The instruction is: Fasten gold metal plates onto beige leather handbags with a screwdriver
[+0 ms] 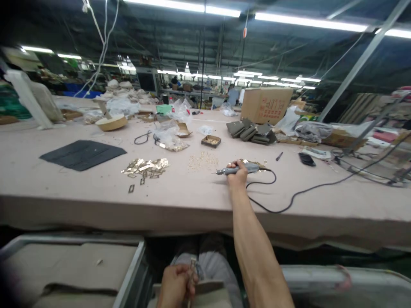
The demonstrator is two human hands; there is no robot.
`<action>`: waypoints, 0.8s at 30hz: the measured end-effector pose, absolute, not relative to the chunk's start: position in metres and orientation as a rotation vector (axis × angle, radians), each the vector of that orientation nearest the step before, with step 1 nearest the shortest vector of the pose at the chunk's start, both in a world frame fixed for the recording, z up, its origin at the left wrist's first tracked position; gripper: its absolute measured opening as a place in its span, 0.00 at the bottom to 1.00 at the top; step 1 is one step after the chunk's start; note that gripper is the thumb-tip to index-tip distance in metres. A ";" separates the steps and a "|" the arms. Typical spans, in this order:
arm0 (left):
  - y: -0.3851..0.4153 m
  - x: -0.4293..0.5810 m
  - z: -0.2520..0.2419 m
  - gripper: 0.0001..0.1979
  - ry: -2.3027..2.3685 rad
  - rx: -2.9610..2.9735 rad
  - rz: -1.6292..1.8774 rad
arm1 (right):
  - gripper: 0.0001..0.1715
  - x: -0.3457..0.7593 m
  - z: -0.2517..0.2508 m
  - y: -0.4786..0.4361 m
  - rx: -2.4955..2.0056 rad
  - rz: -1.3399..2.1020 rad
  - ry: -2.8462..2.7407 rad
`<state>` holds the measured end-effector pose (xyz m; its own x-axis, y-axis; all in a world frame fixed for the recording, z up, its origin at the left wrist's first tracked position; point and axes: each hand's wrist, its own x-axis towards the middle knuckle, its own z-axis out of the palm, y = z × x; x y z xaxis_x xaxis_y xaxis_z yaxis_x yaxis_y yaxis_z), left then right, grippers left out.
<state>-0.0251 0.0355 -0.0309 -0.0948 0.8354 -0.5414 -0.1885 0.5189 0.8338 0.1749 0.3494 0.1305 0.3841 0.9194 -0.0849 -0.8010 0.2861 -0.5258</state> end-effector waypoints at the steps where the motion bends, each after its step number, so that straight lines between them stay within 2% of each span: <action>1: 0.033 -0.023 -0.027 0.13 1.392 0.586 0.972 | 0.16 0.176 0.134 0.336 -0.541 1.177 -0.267; 9: 0.014 -0.021 -0.024 0.09 1.365 0.521 0.989 | 0.15 0.163 0.141 0.185 -0.504 1.248 -0.569; 14: 0.006 -0.019 -0.015 0.10 1.335 0.581 1.005 | 0.15 0.130 0.114 0.095 -0.646 1.205 -0.695; 19: 0.004 -0.018 -0.013 0.09 1.345 0.593 1.003 | 0.12 0.106 0.081 0.066 -0.726 1.096 -0.835; 24: 0.001 -0.016 -0.013 0.08 1.354 0.606 1.002 | 0.11 0.097 0.071 0.057 -0.710 1.060 -0.909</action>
